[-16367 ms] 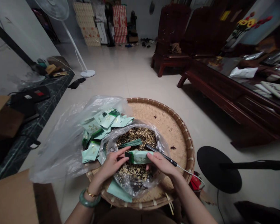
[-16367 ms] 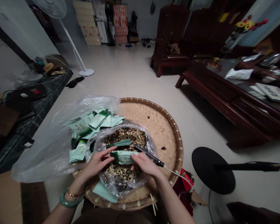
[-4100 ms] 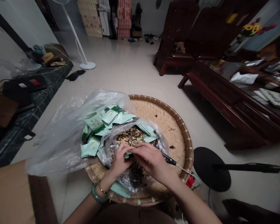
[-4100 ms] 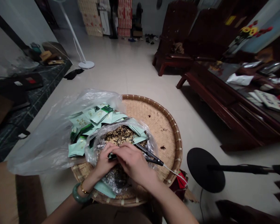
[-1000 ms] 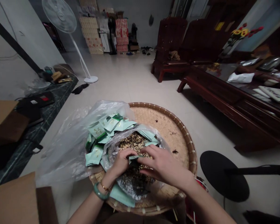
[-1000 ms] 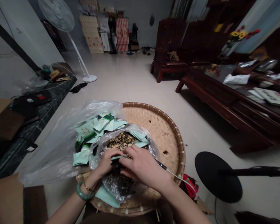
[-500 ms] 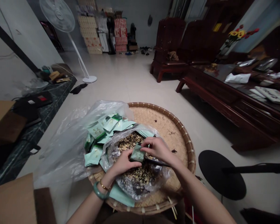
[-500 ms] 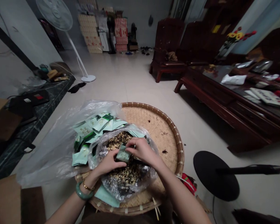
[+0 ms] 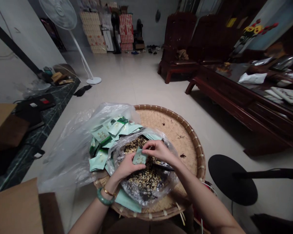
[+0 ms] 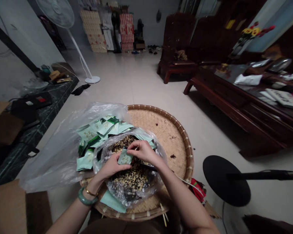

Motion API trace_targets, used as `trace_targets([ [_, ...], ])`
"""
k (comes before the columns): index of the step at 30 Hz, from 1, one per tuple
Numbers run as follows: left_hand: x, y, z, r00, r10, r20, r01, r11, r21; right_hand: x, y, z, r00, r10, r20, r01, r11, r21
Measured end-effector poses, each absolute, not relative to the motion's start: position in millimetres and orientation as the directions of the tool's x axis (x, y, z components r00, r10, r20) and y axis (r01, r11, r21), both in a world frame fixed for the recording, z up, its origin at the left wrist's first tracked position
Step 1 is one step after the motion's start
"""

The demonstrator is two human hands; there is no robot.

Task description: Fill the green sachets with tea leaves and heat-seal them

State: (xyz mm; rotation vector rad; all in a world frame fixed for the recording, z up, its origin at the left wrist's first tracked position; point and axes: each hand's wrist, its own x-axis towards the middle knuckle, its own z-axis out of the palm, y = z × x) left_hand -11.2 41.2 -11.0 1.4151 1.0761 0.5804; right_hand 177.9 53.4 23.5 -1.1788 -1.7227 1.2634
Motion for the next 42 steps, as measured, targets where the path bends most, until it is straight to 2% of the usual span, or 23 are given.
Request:
trace_targets([
  [3, -22, 48, -16, 0.340, 0.930, -0.140, 0.390, -0.004, 0.921, 177, 56, 31, -0.348, 0.929, 0.123, 0.251, 0.219, -0.943],
  [7, -39, 52, -20, 0.241, 0.965, -0.104, 0.268, 0.037, 0.963, 179, 66, 23, -0.233, 0.967, 0.106, 0.355, 0.186, -0.916],
  [11, -48, 50, -20, 0.179, 0.978, -0.104, 0.162, 0.075, 0.984, 173, 75, 1, -0.471, 0.882, -0.008, 0.598, 0.313, -0.738],
  [14, -50, 48, -21, 0.168, 0.981, -0.101, 0.170, 0.072, 0.983, 161, 79, -9, -0.602, 0.796, -0.067, 0.654, 0.443, -0.614],
  [17, -49, 48, -24, 0.171, 0.980, -0.102, 0.187, 0.070, 0.980, 150, 79, -13, -0.627, 0.769, -0.122, 0.701, 0.490, -0.518],
  [28, -49, 47, -25, 0.218, 0.972, -0.090, 0.216, 0.041, 0.975, 162, 71, -14, -0.503, 0.864, -0.031, 0.730, 0.406, -0.550],
  [32, -48, 47, -23, 0.233, 0.971, -0.058, 0.246, -0.002, 0.969, 160, 55, -4, -0.638, 0.766, -0.078, 0.722, 0.561, -0.405],
  [35, -47, 47, -19, 0.234, 0.972, -0.014, 0.256, -0.047, 0.966, 150, 46, -1, -0.652, 0.751, -0.105, 0.738, 0.598, -0.314],
  [42, -42, 44, -17, 0.232, 0.973, 0.005, 0.277, -0.071, 0.958, 146, 51, -9, -0.623, 0.776, -0.100, 0.712, 0.510, -0.483],
])
